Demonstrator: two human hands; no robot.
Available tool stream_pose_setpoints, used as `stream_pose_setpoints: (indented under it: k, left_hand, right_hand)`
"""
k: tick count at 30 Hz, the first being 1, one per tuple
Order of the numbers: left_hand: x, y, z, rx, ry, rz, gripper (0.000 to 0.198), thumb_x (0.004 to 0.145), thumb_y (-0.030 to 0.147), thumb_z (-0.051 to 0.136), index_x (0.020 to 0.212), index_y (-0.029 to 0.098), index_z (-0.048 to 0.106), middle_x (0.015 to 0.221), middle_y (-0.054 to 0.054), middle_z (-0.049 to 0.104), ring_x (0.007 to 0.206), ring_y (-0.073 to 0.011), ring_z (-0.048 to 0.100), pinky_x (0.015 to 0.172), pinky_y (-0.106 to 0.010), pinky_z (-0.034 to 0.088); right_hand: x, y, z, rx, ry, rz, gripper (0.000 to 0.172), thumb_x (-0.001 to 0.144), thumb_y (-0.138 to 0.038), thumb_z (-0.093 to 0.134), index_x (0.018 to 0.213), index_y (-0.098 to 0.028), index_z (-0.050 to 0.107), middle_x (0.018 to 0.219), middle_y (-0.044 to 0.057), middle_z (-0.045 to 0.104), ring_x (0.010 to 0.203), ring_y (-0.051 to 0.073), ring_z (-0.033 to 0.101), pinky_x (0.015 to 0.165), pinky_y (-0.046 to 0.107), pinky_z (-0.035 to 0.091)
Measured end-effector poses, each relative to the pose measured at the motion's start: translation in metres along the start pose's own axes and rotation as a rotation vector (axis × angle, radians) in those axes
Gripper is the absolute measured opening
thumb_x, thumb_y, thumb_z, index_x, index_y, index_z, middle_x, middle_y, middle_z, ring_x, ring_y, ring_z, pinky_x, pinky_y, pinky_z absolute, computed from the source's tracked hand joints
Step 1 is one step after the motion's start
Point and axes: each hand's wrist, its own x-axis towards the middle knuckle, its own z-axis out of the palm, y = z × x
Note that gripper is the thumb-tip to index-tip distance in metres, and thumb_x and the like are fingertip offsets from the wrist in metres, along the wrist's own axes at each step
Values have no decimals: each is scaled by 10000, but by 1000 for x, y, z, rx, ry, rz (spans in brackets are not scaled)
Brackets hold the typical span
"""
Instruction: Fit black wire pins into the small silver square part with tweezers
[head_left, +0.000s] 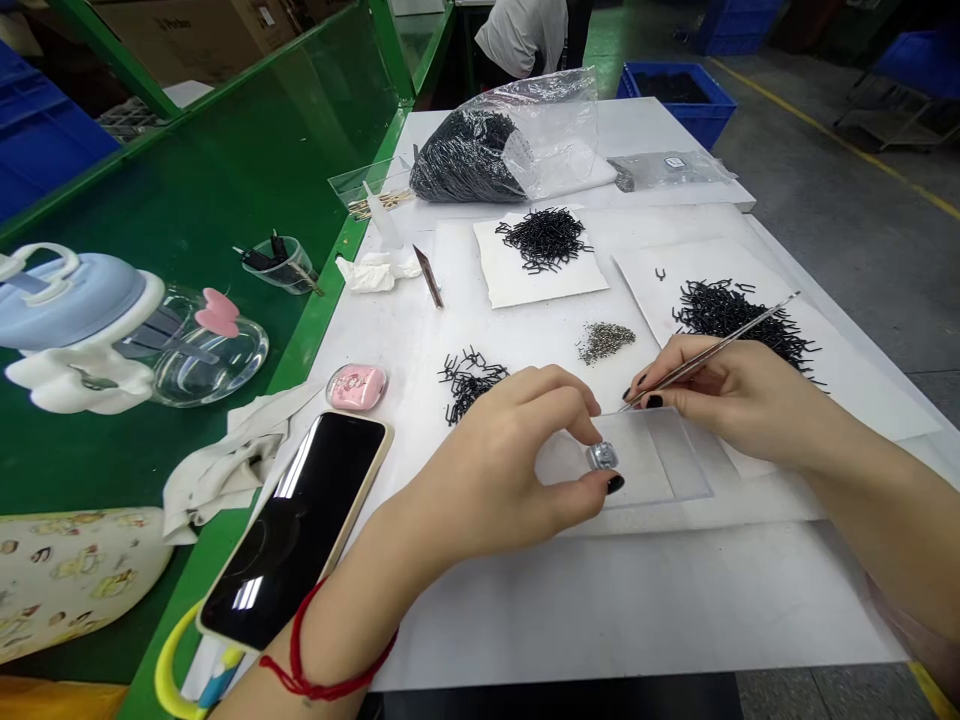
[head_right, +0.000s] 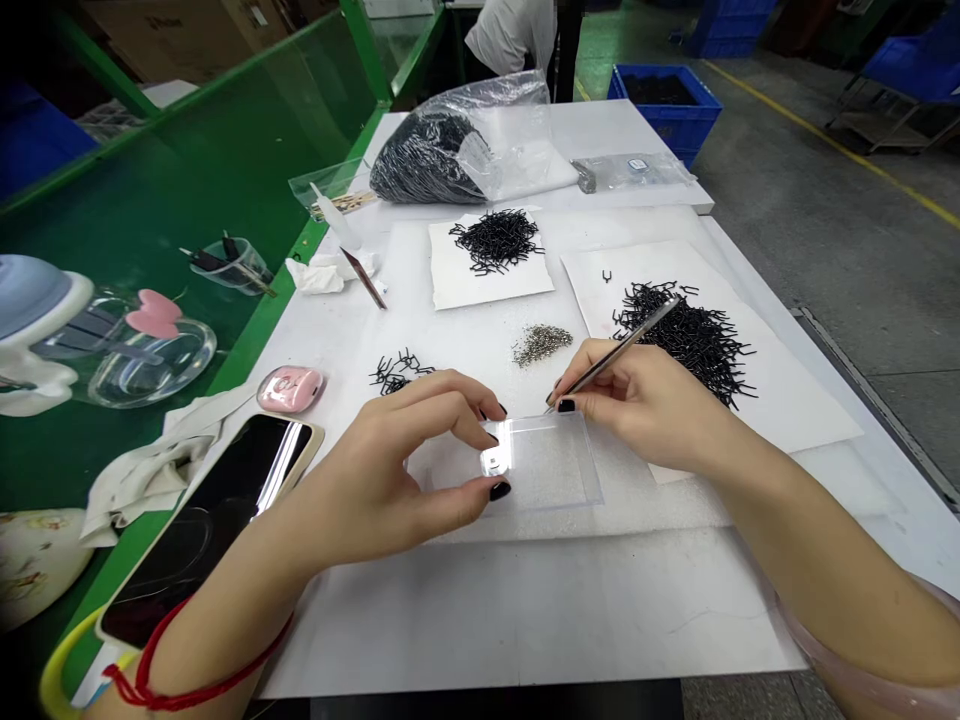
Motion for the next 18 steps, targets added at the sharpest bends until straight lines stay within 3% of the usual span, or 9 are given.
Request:
stream_pose_setpoints:
  k: [5,7,13,18]
  left_hand:
    - [0,0,0,-4,3,7,97,762,148,665,808,134,581,999,-71,628,919,-162,596,827,-299,475]
    - [0,0,0,-8,1,10,95,761,144,663,796,134,575,982,-71,624,905,-165,593,820,-302,476]
    - [0,-1,1,-6,-10,31,109,762,144,669,804,126,570,970,-78,615,874,-166,581,793,-304,478]
    - [1,-2,1,4,-14,30,104,759,142,664,810,120,576,960,-78,608,868,-171,576,789,-314,476]
  right_hand:
    - [-12,-8,2,89,287,-131,86,778,-281,720,813,-224,666,842,8,713,781,134,697,660,225,589]
    - [-20,-13,6,124,342,-205,81,777,-249,726,807,-245,651,829,-12,704,802,124,692,663,212,591]
    - [-34,-22,21,149,199,-322,118,782,-190,717,824,-277,649,783,-23,678,788,125,683,657,206,594]
    - [-31,-19,25,159,162,-327,139,785,-178,713,841,-284,642,801,-25,680,814,133,691,671,213,598]
